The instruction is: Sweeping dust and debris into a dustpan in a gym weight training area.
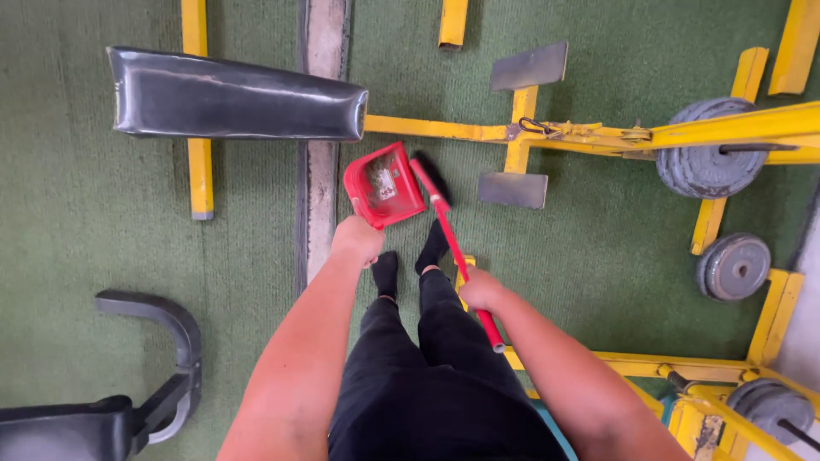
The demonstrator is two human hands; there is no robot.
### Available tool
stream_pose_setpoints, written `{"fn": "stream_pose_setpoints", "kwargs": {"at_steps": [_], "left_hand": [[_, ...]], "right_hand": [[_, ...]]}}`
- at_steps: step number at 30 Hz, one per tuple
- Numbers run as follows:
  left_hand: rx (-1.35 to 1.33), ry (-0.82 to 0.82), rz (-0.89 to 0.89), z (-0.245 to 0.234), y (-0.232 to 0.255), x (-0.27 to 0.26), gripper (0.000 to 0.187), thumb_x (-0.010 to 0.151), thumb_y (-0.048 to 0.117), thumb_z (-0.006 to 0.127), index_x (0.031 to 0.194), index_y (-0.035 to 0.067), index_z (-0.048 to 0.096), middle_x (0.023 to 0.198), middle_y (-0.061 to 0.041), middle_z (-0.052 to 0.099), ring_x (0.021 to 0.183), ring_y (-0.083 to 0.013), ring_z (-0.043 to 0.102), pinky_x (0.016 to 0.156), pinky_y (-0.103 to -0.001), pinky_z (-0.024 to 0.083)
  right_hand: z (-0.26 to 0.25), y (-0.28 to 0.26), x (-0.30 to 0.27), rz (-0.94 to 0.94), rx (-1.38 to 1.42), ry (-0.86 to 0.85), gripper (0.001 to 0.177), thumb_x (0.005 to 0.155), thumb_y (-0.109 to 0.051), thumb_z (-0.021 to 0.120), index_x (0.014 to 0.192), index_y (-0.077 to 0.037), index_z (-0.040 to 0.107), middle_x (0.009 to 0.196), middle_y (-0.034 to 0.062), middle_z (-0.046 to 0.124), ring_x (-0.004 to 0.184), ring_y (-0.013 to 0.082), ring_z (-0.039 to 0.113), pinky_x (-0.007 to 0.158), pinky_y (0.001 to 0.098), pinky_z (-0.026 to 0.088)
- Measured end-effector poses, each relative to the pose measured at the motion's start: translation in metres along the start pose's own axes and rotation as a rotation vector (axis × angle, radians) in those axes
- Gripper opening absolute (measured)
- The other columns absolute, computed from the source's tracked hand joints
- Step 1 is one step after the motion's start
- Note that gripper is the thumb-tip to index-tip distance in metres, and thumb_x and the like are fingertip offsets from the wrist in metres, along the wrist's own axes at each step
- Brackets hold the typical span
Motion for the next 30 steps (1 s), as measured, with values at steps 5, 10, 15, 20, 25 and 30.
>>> {"fn": "stream_pose_setpoints", "kwargs": {"at_steps": [5, 10, 15, 20, 25, 30], "left_hand": [[0.053, -0.022, -0.055, 0.003, 0.012, 0.013, 0.024, 0.091, 0.013, 0.057, 0.087, -0.005, 0.071, 0.070, -0.015, 0.073, 0.057, -0.0238, 0.071, 0.055, -0.037, 0.057], [-0.002, -0.004, -0.096, 0.005, 0.027, 0.014, 0.023, 0.092, 0.012, 0.056, 0.092, -0.006, 0.070, 0.073, -0.015, 0.073, 0.058, -0.0235, 0.072, 0.056, -0.038, 0.059], [0.095, -0.016, -0.055, 0.011, 0.045, 0.024, 0.027, 0.089, 0.010, 0.056, 0.075, -0.004, 0.074, 0.067, -0.014, 0.073, 0.057, -0.0228, 0.072, 0.059, -0.036, 0.059], [0.076, -0.011, -0.081, 0.005, 0.038, 0.024, 0.024, 0.086, 0.008, 0.057, 0.069, -0.003, 0.071, 0.066, -0.015, 0.072, 0.058, -0.0241, 0.072, 0.060, -0.037, 0.059], [0.054, 0.003, -0.084, 0.002, 0.031, 0.014, 0.024, 0.086, 0.009, 0.058, 0.069, -0.003, 0.070, 0.066, -0.015, 0.071, 0.058, -0.0257, 0.071, 0.058, -0.039, 0.058], [0.105, 0.019, -0.079, -0.009, 0.015, -0.001, 0.027, 0.088, 0.018, 0.064, 0.074, -0.003, 0.075, 0.065, -0.014, 0.071, 0.055, -0.0227, 0.069, 0.057, -0.035, 0.055]], "right_hand": [[-0.070, 0.030, -0.052, -0.056, -0.024, -0.002, 0.064, 0.086, -0.020, 0.064, 0.148, -0.014, 0.047, 0.089, 0.0173, 0.072, 0.063, 0.0275, 0.067, 0.060, 0.0425, 0.055], [-0.137, 0.058, -0.065, 0.084, 0.086, -0.006, 0.073, 0.089, -0.020, 0.063, 0.158, -0.025, 0.039, 0.072, 0.0151, 0.062, 0.048, 0.0244, 0.055, 0.048, 0.0435, 0.049], [-0.073, 0.025, 0.015, -0.105, 0.003, -0.022, 0.064, 0.086, -0.017, 0.064, 0.148, -0.009, 0.051, 0.085, 0.0125, 0.070, 0.064, 0.0229, 0.068, 0.058, 0.0402, 0.056], [-0.078, 0.028, -0.003, -0.273, -0.009, 0.011, 0.075, 0.085, -0.016, 0.066, 0.155, -0.012, 0.039, 0.096, 0.0161, 0.069, 0.067, 0.0234, 0.064, 0.060, 0.0404, 0.055], [-0.146, -0.006, -0.099, -0.063, -0.049, -0.147, 0.075, 0.089, -0.022, 0.066, 0.158, -0.024, 0.037, 0.078, 0.0108, 0.066, 0.051, 0.0218, 0.058, 0.049, 0.0382, 0.051], [-0.175, -0.032, -0.081, -0.109, -0.173, -0.106, 0.077, 0.091, -0.019, 0.062, 0.161, -0.024, 0.029, 0.073, 0.0100, 0.064, 0.049, 0.0198, 0.059, 0.046, 0.0365, 0.052]]}}
Point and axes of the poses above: each hand's wrist, its own x-axis towards the middle knuckle, its own z-axis out of the palm, y = z × x, the point moved 8 cm from there along x, towards the middle knuckle
